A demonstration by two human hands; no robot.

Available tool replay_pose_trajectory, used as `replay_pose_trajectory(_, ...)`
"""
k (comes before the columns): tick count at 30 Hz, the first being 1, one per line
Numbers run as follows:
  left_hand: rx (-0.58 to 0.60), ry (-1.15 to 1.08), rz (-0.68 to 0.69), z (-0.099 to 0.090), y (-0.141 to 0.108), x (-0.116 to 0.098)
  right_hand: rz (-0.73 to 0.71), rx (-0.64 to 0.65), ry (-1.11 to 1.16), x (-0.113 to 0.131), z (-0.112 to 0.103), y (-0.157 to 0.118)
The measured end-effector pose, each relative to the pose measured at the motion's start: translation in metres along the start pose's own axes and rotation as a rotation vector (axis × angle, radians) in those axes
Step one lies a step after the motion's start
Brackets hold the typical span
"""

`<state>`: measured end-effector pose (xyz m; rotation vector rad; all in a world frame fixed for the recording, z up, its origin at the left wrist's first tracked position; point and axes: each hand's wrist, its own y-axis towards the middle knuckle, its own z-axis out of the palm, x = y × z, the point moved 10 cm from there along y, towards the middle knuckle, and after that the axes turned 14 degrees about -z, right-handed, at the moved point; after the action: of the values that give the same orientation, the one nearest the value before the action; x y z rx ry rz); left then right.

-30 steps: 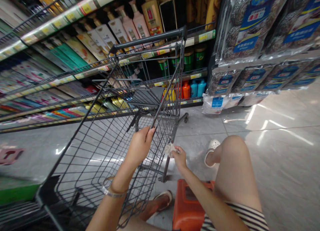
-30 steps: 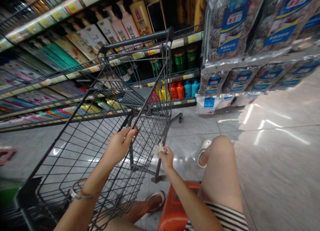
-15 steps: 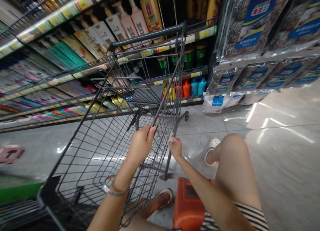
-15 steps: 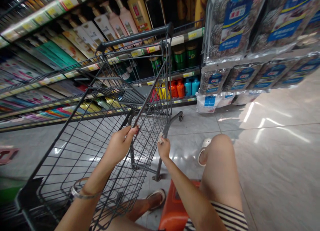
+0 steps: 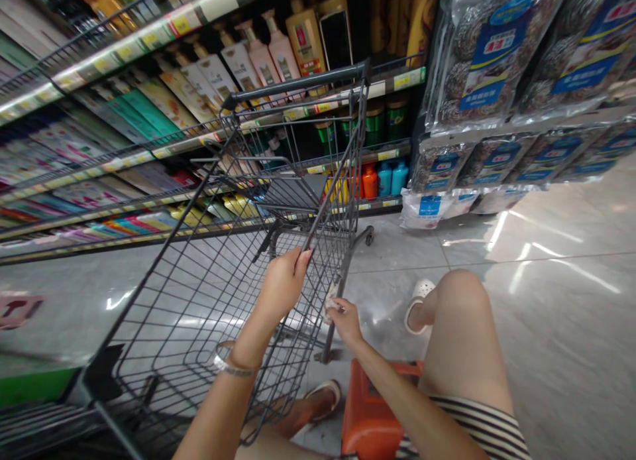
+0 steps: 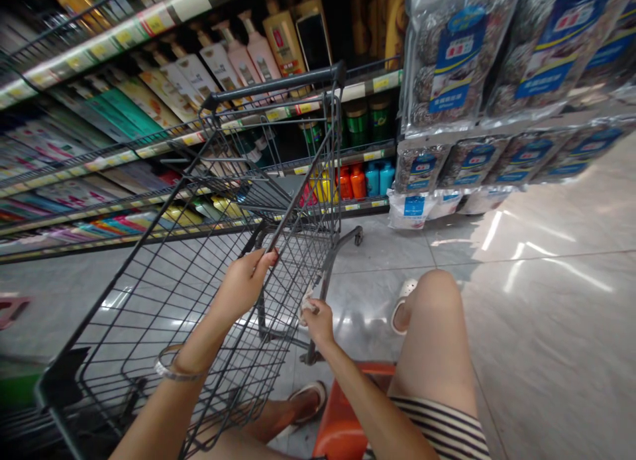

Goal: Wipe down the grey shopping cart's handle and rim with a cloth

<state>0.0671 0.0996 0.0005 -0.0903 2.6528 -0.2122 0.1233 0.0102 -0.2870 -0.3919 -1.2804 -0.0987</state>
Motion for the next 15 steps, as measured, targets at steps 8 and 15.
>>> replay_pose_trajectory(8,-0.004,0.011,-0.002,0.0,0.0,0.0,-0.3,0.21,-0.166,0.058,0.004,0.005)
replay_pose_trajectory(15,-0.013,0.002,0.004,-0.001,-0.001,-0.002,-0.357,0.397,-0.388,0.073,0.017,0.004)
